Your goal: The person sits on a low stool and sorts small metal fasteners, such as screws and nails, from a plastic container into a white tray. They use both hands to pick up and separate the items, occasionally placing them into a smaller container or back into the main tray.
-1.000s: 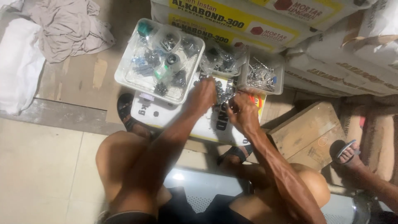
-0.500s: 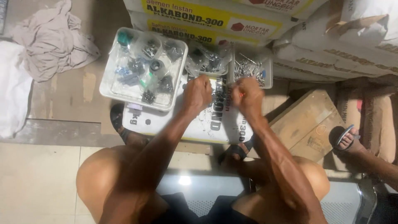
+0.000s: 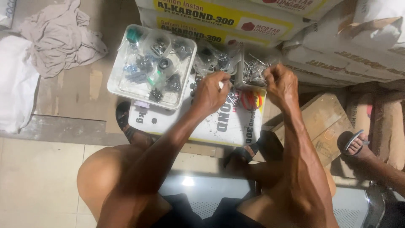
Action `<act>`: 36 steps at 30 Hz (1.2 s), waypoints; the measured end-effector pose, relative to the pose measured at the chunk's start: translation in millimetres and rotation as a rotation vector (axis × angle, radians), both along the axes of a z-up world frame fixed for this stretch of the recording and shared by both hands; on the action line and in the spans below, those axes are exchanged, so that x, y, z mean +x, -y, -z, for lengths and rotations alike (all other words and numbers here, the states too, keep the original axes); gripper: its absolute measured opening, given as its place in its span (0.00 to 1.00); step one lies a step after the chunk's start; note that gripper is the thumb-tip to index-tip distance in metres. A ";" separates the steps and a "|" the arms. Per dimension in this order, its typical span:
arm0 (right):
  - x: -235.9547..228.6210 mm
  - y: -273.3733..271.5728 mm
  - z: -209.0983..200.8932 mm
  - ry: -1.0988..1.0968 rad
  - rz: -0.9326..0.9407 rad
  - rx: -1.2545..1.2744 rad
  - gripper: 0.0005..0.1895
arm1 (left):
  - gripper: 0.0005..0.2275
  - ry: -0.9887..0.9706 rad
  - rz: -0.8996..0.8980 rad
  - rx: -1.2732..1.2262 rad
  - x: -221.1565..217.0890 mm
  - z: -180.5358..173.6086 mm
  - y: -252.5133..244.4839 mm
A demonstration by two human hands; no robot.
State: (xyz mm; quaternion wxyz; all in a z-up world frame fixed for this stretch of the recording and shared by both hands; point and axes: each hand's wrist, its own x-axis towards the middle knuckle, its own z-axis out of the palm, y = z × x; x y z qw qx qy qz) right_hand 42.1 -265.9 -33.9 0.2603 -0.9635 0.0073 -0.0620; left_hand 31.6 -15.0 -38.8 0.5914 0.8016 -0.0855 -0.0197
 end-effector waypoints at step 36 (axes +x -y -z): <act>-33.2 -77.0 21.7 -0.201 -0.292 0.793 0.09 | 0.08 -0.795 0.088 -0.568 -21.5 -5.3 -46.3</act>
